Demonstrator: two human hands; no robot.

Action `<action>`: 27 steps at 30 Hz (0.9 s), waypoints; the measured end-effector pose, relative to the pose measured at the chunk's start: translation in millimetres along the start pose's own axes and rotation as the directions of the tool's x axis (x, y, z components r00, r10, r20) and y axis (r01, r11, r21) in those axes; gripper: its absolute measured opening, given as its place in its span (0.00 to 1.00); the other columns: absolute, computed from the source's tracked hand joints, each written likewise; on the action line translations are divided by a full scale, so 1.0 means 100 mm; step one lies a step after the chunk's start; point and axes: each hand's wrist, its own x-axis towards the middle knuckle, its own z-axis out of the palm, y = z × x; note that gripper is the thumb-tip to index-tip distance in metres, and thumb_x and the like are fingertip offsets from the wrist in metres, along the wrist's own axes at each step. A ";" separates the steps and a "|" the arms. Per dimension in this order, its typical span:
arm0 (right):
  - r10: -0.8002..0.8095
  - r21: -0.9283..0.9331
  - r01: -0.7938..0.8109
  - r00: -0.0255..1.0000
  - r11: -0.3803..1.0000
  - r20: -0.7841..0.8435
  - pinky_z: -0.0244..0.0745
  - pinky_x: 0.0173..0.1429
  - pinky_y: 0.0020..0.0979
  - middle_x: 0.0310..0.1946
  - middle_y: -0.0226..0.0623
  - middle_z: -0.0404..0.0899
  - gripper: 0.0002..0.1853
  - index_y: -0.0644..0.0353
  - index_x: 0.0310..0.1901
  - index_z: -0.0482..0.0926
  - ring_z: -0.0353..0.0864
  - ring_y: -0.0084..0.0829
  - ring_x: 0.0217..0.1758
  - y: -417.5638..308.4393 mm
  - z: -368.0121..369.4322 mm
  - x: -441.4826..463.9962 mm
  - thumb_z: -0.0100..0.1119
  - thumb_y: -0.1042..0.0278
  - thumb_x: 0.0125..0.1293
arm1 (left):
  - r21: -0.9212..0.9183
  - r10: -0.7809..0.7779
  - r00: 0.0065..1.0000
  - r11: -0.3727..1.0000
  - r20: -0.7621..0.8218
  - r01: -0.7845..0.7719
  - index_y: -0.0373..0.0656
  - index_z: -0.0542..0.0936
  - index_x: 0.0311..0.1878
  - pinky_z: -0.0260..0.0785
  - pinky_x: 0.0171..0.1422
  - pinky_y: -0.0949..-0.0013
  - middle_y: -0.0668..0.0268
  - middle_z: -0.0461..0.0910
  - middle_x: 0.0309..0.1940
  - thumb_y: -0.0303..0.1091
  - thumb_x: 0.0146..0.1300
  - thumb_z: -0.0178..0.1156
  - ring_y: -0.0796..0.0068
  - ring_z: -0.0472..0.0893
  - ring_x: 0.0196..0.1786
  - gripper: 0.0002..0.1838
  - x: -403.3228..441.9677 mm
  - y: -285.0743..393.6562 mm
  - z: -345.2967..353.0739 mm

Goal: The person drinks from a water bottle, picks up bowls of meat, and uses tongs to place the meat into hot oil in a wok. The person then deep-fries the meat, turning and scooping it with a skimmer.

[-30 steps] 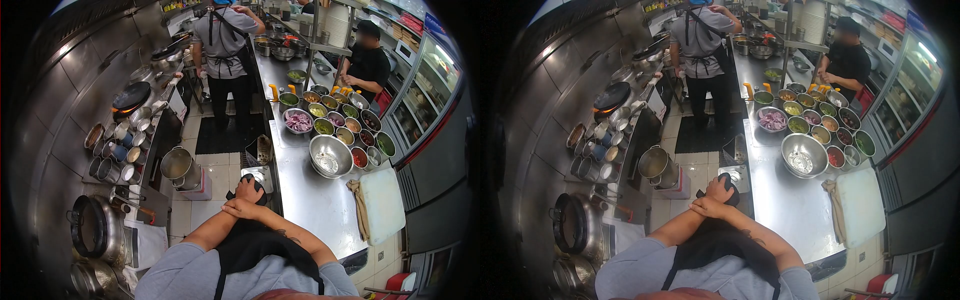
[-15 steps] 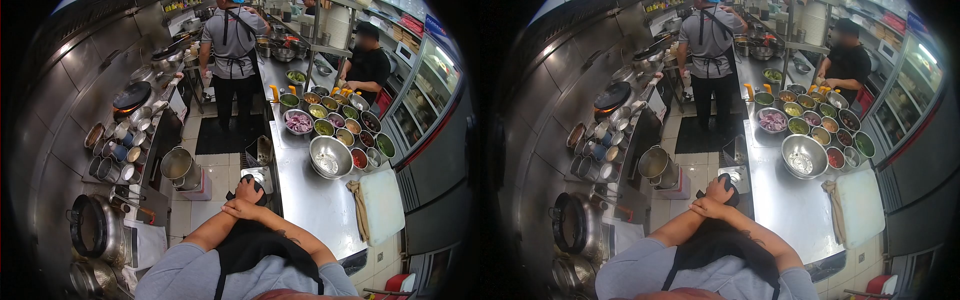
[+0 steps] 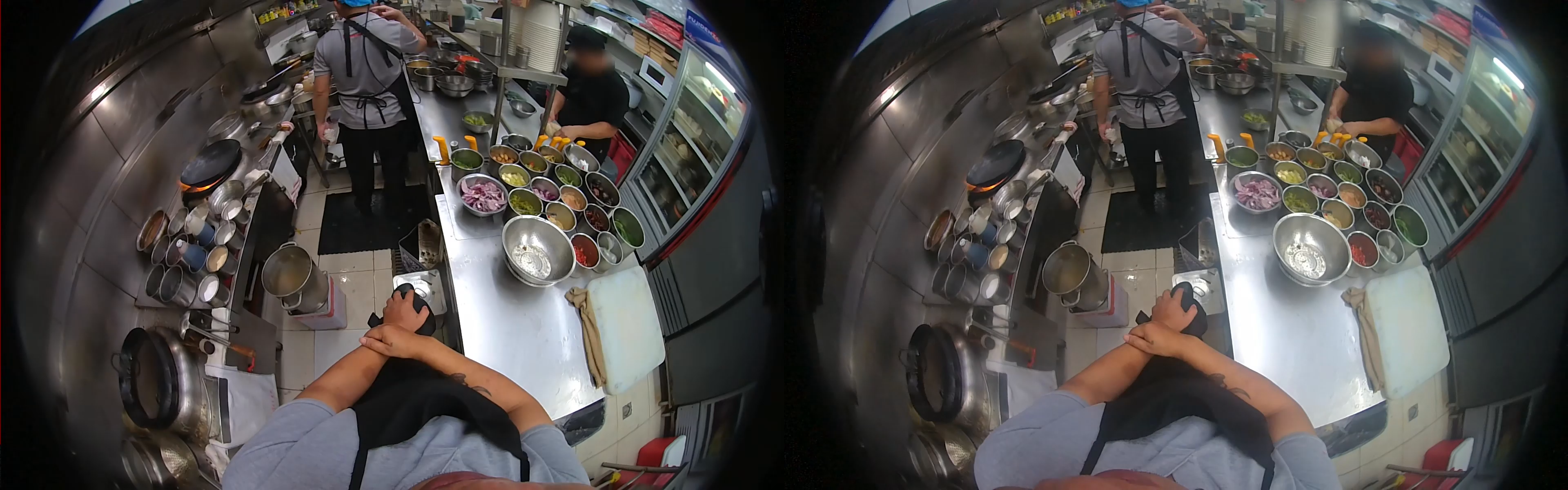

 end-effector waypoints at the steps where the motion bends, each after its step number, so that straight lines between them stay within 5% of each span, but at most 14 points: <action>1: -0.003 0.000 0.003 1.000 1.000 -0.009 0.75 0.45 0.40 0.31 0.52 0.81 0.22 0.69 0.37 0.80 0.81 0.49 0.36 0.00 0.00 0.00 0.48 0.54 0.76 | 0.007 0.001 1.000 1.000 0.003 -0.001 0.44 0.74 0.58 0.72 0.54 0.45 0.46 0.74 0.51 0.54 0.55 0.62 0.43 0.76 0.54 0.32 0.00 0.01 -0.01; 10: -0.019 0.001 0.019 1.000 1.000 -0.023 0.74 0.45 0.41 0.30 0.51 0.81 0.23 0.67 0.37 0.80 0.82 0.48 0.36 0.05 0.01 -0.01 0.47 0.52 0.76 | -0.010 0.073 0.992 0.997 -0.101 -0.075 0.45 0.75 0.61 0.72 0.52 0.45 0.46 0.75 0.48 0.55 0.56 0.62 0.43 0.77 0.51 0.33 0.03 -0.07 0.13; 27: 0.040 0.041 -0.041 0.999 0.998 0.012 0.75 0.46 0.44 0.31 0.54 0.82 0.26 0.65 0.37 0.81 0.82 0.52 0.37 -0.02 -0.06 -0.03 0.46 0.46 0.74 | 0.017 0.046 0.998 0.999 -0.033 -0.045 0.45 0.74 0.63 0.72 0.56 0.47 0.46 0.75 0.51 0.54 0.53 0.63 0.44 0.77 0.54 0.36 0.00 0.01 0.02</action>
